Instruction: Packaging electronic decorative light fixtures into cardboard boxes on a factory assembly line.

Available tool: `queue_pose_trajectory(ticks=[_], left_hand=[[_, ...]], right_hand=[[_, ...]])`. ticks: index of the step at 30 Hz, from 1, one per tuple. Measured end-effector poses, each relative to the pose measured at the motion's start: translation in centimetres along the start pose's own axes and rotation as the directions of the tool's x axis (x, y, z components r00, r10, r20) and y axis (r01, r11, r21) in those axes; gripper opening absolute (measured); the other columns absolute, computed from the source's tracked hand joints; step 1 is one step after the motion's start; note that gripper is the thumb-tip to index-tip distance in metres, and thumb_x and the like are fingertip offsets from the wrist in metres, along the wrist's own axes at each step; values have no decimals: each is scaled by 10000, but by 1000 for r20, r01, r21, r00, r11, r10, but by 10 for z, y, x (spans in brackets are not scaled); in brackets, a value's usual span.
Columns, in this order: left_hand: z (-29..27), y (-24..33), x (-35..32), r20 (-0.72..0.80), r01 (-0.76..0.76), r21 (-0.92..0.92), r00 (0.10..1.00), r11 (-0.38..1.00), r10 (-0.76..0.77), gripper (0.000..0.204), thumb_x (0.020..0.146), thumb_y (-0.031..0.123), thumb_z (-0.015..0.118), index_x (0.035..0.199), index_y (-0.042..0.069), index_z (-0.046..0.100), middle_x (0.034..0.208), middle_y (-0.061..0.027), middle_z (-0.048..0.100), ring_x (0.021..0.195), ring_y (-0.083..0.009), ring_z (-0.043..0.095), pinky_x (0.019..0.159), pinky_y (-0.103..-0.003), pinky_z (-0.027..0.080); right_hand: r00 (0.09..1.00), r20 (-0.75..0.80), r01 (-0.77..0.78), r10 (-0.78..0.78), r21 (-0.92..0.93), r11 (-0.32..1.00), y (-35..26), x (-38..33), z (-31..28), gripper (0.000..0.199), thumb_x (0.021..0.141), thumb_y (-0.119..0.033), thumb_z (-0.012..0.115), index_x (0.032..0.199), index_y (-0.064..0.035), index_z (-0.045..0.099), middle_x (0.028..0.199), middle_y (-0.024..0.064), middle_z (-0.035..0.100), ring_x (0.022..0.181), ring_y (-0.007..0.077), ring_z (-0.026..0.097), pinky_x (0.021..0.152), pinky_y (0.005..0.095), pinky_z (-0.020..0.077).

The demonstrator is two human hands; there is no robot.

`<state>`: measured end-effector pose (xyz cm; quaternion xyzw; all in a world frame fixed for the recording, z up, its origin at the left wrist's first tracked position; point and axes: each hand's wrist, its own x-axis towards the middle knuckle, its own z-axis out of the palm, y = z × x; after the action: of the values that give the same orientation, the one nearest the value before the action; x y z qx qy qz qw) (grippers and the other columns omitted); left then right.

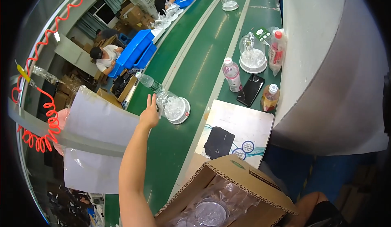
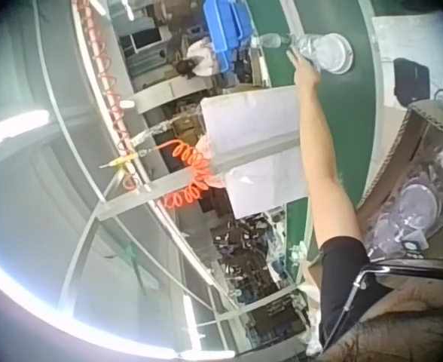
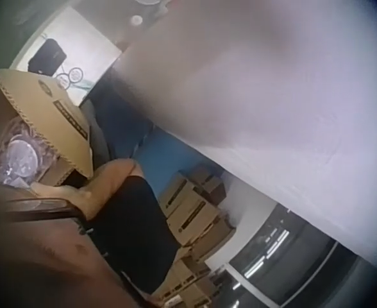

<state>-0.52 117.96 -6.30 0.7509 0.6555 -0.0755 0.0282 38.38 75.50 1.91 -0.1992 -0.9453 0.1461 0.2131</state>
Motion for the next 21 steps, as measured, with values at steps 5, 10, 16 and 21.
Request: queue_pose_trajectory(ticks=[5, 10, 16, 21], left_hand=[[14, -24, 2, -68, -39, -77, 997, 996, 33, 957, 907, 4, 600, 1695, 145, 76, 1762, -202, 75, 1155, -506, 660, 931, -536, 562], [6, -4, 2, -8, 0, -179, 1000, 984, -1, 929, 914, 6, 629, 1692, 146, 139, 1760, -202, 108, 1359, -492, 535, 1067, -488, 508], [12, -32, -1, -86, -124, -75, 989, 989, 117, 800, 925, 52, 646, 1639, 110, 289, 1699, -208, 245, 1214, -502, 630, 1008, -526, 538], [8, 4, -15, -118, -50, -102, 992, 994, 38, 662, 867, 48, 744, 1459, 108, 455, 1418, -213, 442, 1109, -489, 644, 946, -538, 545]], right_hand=[[1000, -9, 28, -28, -30, 999, 7, 10, -8, 272, 934, -282, 491, 1049, -80, 633, 965, 98, 582, 935, 226, 547, 750, 341, 390], [1000, -7, 27, -28, -62, 998, 10, 10, -10, 296, 943, -282, 484, 1082, -64, 628, 979, 117, 587, 931, 236, 545, 744, 347, 387], [992, -25, 118, -121, -89, 989, 10, 7, -11, 325, 952, -282, 476, 1122, -46, 622, 996, 139, 594, 927, 248, 543, 736, 353, 382], [984, -33, 169, -174, -115, 979, 11, 16, -16, 351, 961, -282, 469, 1155, -30, 618, 1010, 158, 599, 924, 257, 542, 729, 358, 379]])
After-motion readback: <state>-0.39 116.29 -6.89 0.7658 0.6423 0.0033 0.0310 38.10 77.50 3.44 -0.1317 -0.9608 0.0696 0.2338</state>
